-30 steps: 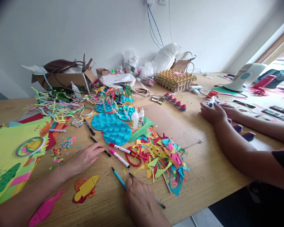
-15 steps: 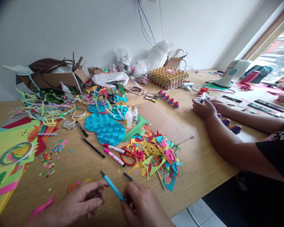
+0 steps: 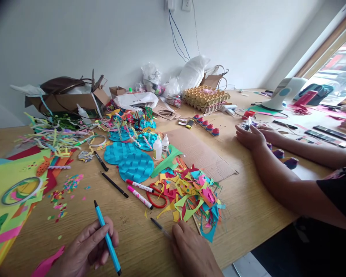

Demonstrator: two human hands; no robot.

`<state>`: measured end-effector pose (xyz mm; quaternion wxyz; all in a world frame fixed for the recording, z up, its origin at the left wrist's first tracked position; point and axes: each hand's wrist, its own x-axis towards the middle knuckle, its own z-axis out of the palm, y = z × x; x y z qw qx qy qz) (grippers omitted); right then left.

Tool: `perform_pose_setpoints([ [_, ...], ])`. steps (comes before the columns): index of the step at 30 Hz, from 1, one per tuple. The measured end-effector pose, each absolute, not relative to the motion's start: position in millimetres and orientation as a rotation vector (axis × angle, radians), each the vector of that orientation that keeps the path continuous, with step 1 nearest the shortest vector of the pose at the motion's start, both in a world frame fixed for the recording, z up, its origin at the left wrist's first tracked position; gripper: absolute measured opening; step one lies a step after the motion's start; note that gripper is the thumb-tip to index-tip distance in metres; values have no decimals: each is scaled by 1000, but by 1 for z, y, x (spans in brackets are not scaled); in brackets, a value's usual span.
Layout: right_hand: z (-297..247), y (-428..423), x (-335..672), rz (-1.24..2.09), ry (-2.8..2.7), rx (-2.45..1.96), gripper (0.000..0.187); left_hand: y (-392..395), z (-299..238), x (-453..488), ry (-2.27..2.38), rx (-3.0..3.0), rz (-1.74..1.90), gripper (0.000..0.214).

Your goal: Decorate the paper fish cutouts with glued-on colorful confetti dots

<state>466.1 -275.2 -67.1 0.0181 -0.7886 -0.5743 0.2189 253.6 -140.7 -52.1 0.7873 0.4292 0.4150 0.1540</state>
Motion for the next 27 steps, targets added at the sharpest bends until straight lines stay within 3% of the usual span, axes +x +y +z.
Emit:
perform_pose_setpoints([
  [8,-48,-251,460,579,-1654,-2214,14,-147,-59,263,815,878,333,39],
  [14,-49,-216,441,523,-1703,-2117,13,-139,-71,263,780,1043,228,50],
  [18,-63,-221,432,583,-1841,-2216,16,-141,-82,263,901,1159,89,40],
  [23,-56,-214,438,417,-1921,-2269,12,-141,-98,265,934,1448,54,26],
  [27,-42,-185,443,256,-1919,-2216,16,-137,-95,267,934,1709,126,34],
])
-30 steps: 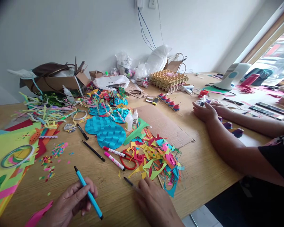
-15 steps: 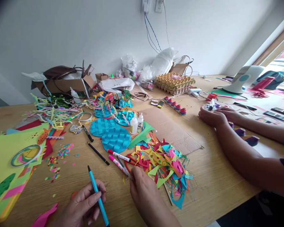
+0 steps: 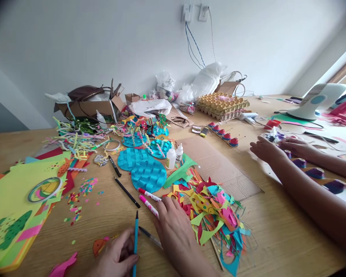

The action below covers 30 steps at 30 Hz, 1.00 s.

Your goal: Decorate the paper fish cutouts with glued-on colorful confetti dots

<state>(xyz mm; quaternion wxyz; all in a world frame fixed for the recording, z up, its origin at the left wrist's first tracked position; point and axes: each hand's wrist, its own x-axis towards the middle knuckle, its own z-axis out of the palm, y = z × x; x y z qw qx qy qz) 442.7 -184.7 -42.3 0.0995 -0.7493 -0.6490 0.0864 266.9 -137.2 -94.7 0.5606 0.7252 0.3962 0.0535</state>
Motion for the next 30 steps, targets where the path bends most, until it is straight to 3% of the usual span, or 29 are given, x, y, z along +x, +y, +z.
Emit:
perform_pose_setpoints([
  [3,-44,-164,442,176,-2020,-2210,27,-137,-92,268,1010,1788,129,58],
  [6,-53,-152,440,112,-2082,-2282,26,-138,-95,267,1017,1808,141,73],
  [9,-59,-149,437,78,-2123,-2338,27,-138,-96,265,966,1798,127,65],
  [14,-62,-148,432,48,-2192,-2320,28,-135,-87,266,900,1857,166,31],
  [20,-64,-142,434,16,-2235,-2290,23,-136,-90,269,892,1856,87,30],
  [25,-50,-143,443,273,-1921,-2225,11,-129,-91,267,897,1746,190,21],
  [27,-42,-145,440,413,-1814,-2065,9,-123,-84,269,854,1561,282,28],
  [30,-32,-146,425,683,-1727,-1847,11,-115,-75,276,760,1201,463,56],
])
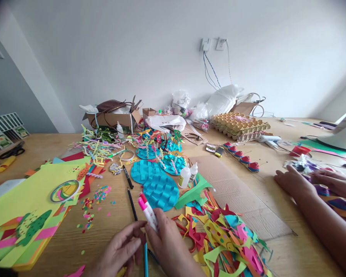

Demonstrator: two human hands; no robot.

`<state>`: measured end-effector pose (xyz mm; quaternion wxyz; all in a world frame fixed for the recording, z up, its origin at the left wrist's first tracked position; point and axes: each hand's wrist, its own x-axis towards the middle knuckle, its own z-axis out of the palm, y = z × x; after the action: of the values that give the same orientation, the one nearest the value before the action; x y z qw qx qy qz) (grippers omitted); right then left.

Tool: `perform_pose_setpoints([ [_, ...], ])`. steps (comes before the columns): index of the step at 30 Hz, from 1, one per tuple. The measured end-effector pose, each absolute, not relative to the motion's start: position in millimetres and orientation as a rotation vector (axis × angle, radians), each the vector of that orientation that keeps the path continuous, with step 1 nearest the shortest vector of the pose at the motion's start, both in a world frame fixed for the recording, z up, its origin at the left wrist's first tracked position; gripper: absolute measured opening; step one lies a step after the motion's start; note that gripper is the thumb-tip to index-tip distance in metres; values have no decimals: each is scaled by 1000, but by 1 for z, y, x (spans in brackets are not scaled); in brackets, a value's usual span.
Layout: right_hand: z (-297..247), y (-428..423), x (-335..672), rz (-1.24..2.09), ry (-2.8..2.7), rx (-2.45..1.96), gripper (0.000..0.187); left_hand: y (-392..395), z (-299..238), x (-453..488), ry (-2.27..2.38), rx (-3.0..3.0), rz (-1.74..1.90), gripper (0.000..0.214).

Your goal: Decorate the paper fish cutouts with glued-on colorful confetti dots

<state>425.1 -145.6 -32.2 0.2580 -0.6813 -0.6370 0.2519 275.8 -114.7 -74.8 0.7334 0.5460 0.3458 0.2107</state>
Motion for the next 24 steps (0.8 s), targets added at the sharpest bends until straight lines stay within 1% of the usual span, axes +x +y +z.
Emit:
perform_pose_setpoints([
  [2,-30,-144,413,800,-1711,-1775,18,-112,-72,283,720,1012,571,58],
  [4,-32,-143,403,778,-1716,-1819,34,-110,-71,289,709,839,620,55],
  [6,-36,-141,397,743,-1746,-1871,45,-108,-71,293,710,707,629,56],
  [11,-49,-138,392,757,-1826,-1852,60,-100,-71,290,787,647,660,53],
  [15,-52,-135,392,789,-1865,-1803,63,-89,-67,285,808,681,716,43],
  [18,-54,-136,401,759,-1902,-1692,65,-64,-56,277,831,806,759,34],
  [21,-62,-141,416,584,-1917,-1583,57,-18,-42,262,980,1119,729,34],
  [24,-72,-147,432,396,-1943,-1509,43,40,-32,247,1070,1210,697,30],
])
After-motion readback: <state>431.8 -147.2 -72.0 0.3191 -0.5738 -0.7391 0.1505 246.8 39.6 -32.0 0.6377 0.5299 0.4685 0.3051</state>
